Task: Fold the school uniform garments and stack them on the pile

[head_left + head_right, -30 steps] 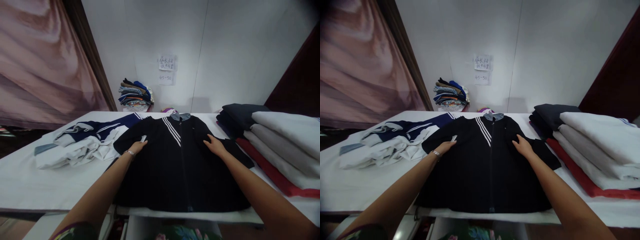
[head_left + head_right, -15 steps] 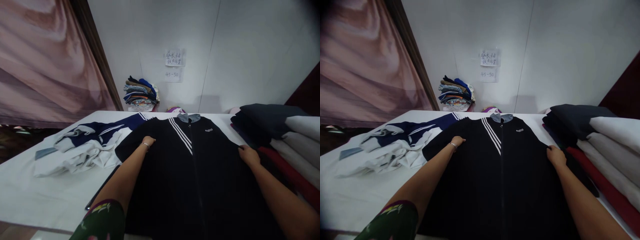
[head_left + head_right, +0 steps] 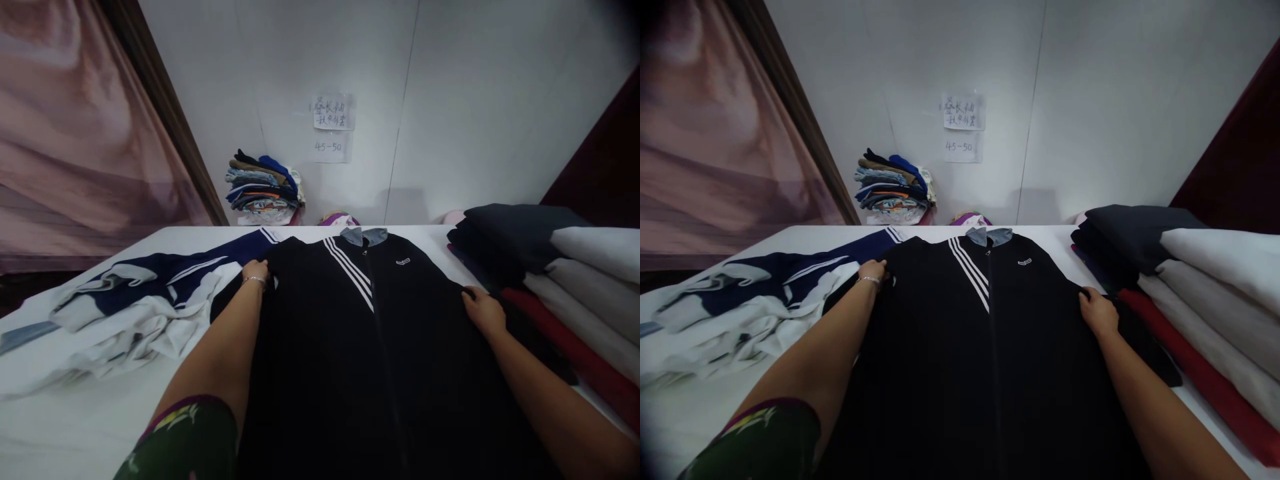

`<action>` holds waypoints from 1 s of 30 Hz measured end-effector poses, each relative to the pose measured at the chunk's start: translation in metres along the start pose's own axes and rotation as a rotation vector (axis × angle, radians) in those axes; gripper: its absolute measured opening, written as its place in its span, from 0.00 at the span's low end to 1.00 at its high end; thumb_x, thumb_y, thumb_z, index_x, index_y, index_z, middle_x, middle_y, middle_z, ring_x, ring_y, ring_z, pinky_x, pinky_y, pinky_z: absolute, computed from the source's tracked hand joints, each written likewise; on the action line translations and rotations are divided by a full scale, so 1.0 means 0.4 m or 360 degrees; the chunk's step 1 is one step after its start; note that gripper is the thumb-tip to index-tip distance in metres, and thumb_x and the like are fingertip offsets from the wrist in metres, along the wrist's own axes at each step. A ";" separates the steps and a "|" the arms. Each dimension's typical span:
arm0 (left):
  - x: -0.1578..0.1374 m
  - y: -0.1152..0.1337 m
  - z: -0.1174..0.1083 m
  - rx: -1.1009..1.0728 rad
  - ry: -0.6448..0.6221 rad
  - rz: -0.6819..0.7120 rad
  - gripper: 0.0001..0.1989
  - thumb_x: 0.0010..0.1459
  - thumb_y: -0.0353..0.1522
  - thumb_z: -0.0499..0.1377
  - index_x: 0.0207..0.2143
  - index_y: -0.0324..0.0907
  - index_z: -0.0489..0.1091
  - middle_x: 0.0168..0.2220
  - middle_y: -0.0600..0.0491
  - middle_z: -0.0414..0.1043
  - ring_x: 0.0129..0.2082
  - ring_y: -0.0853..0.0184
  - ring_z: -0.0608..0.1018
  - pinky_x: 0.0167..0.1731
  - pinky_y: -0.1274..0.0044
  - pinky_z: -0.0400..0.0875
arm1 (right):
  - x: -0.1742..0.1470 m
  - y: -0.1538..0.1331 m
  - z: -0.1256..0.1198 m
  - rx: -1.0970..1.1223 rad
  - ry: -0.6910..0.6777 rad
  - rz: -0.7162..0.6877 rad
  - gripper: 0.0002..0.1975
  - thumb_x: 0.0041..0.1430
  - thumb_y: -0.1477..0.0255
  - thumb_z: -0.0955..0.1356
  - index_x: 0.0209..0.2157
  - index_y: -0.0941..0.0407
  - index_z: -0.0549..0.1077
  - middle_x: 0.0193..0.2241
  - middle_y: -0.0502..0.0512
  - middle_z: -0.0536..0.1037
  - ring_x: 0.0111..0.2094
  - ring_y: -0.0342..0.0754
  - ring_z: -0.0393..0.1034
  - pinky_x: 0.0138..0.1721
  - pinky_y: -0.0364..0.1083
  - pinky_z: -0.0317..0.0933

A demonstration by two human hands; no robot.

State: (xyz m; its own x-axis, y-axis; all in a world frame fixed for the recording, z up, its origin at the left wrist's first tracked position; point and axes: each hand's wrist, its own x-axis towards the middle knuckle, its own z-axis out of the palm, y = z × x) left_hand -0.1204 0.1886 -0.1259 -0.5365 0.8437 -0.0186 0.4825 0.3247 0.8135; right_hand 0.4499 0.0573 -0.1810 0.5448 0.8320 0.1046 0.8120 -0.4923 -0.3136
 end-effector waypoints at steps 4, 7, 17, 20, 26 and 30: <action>-0.002 -0.020 -0.038 0.0286 -0.0113 -0.0025 0.10 0.56 0.37 0.60 0.32 0.38 0.73 0.34 0.44 0.75 0.40 0.56 0.76 0.40 0.68 0.69 | -0.002 -0.010 -0.002 -0.0056 -0.0013 0.0030 0.24 0.60 0.59 0.58 0.53 0.52 0.70 0.40 0.64 0.77 0.38 0.58 0.73 0.36 0.51 0.65; -0.026 0.000 -0.049 0.0431 -0.0055 0.0002 0.14 0.54 0.41 0.59 0.27 0.37 0.73 0.34 0.37 0.75 0.45 0.45 0.74 0.41 0.64 0.67 | -0.009 -0.019 -0.008 -0.0068 -0.0020 0.0039 0.24 0.60 0.60 0.58 0.54 0.52 0.69 0.41 0.65 0.77 0.40 0.59 0.73 0.36 0.51 0.64; -0.208 -0.005 0.100 0.1084 -0.0429 0.1118 0.29 0.58 0.45 0.53 0.60 0.43 0.59 0.64 0.45 0.52 0.64 0.55 0.54 0.61 0.62 0.46 | 0.007 -0.034 -0.032 -0.0112 -0.0212 -0.0041 0.24 0.59 0.62 0.59 0.54 0.55 0.70 0.48 0.63 0.75 0.47 0.59 0.70 0.43 0.51 0.63; -0.204 -0.058 0.136 0.1212 -0.0546 0.0937 0.31 0.61 0.48 0.47 0.61 0.42 0.57 0.66 0.44 0.47 0.66 0.55 0.49 0.61 0.58 0.42 | 0.041 -0.014 -0.063 -0.0099 -0.0234 -0.0136 0.23 0.60 0.61 0.59 0.51 0.57 0.72 0.49 0.59 0.75 0.48 0.54 0.70 0.45 0.47 0.63; -0.193 -0.070 0.133 0.1209 -0.0532 0.0960 0.33 0.61 0.49 0.45 0.62 0.39 0.56 0.66 0.43 0.46 0.66 0.56 0.48 0.62 0.59 0.41 | 0.030 0.072 -0.102 -0.0423 -0.0037 -0.0392 0.21 0.57 0.77 0.59 0.51 0.63 0.71 0.54 0.64 0.70 0.56 0.54 0.62 0.55 0.47 0.55; -0.206 -0.060 0.127 0.1187 -0.0530 0.0952 0.32 0.61 0.48 0.45 0.62 0.40 0.56 0.66 0.43 0.46 0.66 0.57 0.48 0.62 0.59 0.41 | -0.005 0.090 -0.096 -0.0600 -0.0171 -0.0440 0.21 0.55 0.79 0.60 0.50 0.60 0.71 0.49 0.65 0.73 0.50 0.57 0.67 0.48 0.52 0.59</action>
State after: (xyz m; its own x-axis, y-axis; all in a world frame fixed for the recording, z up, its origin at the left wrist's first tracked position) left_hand -0.0525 0.1333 -0.1733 0.1003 0.9948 0.0191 0.9795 -0.1021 0.1738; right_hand 0.4860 0.0281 -0.1563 0.2890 0.9568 0.0316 0.9536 -0.2906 0.0783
